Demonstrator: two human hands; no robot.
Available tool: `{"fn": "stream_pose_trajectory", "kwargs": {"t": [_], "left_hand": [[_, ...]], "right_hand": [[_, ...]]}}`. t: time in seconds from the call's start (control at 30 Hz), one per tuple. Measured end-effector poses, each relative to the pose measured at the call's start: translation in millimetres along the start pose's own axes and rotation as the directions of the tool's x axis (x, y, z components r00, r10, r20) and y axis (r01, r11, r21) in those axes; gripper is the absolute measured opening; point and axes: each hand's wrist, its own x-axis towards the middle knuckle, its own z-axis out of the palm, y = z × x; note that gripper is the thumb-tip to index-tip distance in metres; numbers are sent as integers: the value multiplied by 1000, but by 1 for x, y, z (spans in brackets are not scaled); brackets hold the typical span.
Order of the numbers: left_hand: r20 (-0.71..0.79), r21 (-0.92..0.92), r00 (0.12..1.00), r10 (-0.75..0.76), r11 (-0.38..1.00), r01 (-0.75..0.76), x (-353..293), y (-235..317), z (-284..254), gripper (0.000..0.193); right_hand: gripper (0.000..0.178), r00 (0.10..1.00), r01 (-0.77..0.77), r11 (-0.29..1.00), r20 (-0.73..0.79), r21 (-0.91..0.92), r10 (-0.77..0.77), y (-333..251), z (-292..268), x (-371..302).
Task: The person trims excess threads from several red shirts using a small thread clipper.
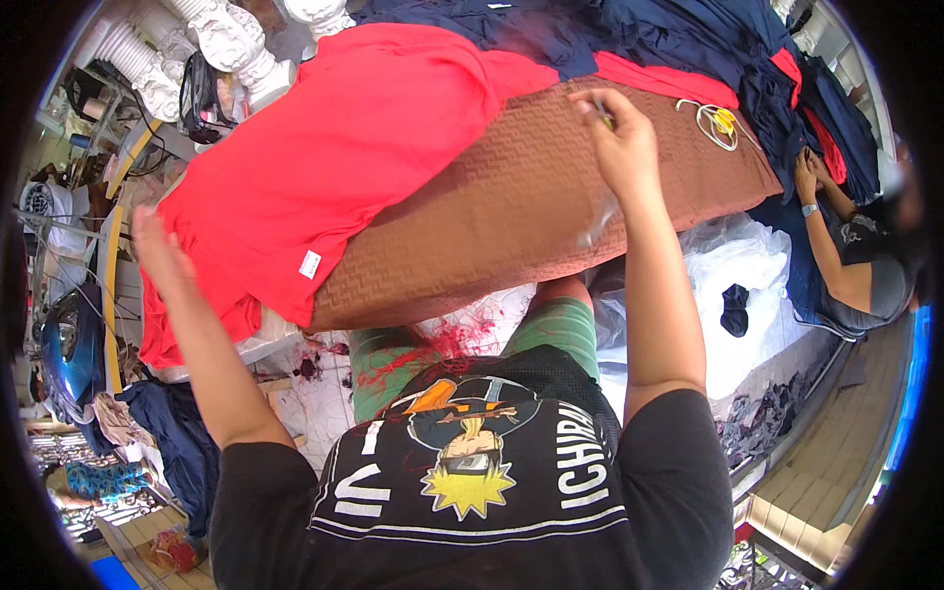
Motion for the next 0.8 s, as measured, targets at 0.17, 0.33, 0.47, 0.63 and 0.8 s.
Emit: {"fn": "stream_pose_trajectory", "kwargs": {"t": [0.17, 0.33, 0.47, 0.63, 0.8], "left_hand": [[552, 383, 815, 177, 815, -436, -125, -43, 26, 38], [700, 544, 706, 109, 559, -625, -171, -48, 18, 40], [714, 560, 699, 42, 565, -606, -143, -69, 11, 34], [465, 209, 803, 374, 834, -510, -95, 21, -8, 25], [392, -258, 815, 428, 901, -349, -70, 125, -23, 33]], "right_hand": [[25, 990, 62, 990, 130, -125, -46, 7, 53, 21], [35, 978, 71, 957, 207, -280, -12, 1, 95, 17], [27, 987, 44, 996, 150, 83, -56, 1, 102, 26], [16, 996, 73, 831, -89, 551, -28, -84, 4, 32], [44, 920, 290, 747, -390, 599, -45, -168, -60, -5]]}}
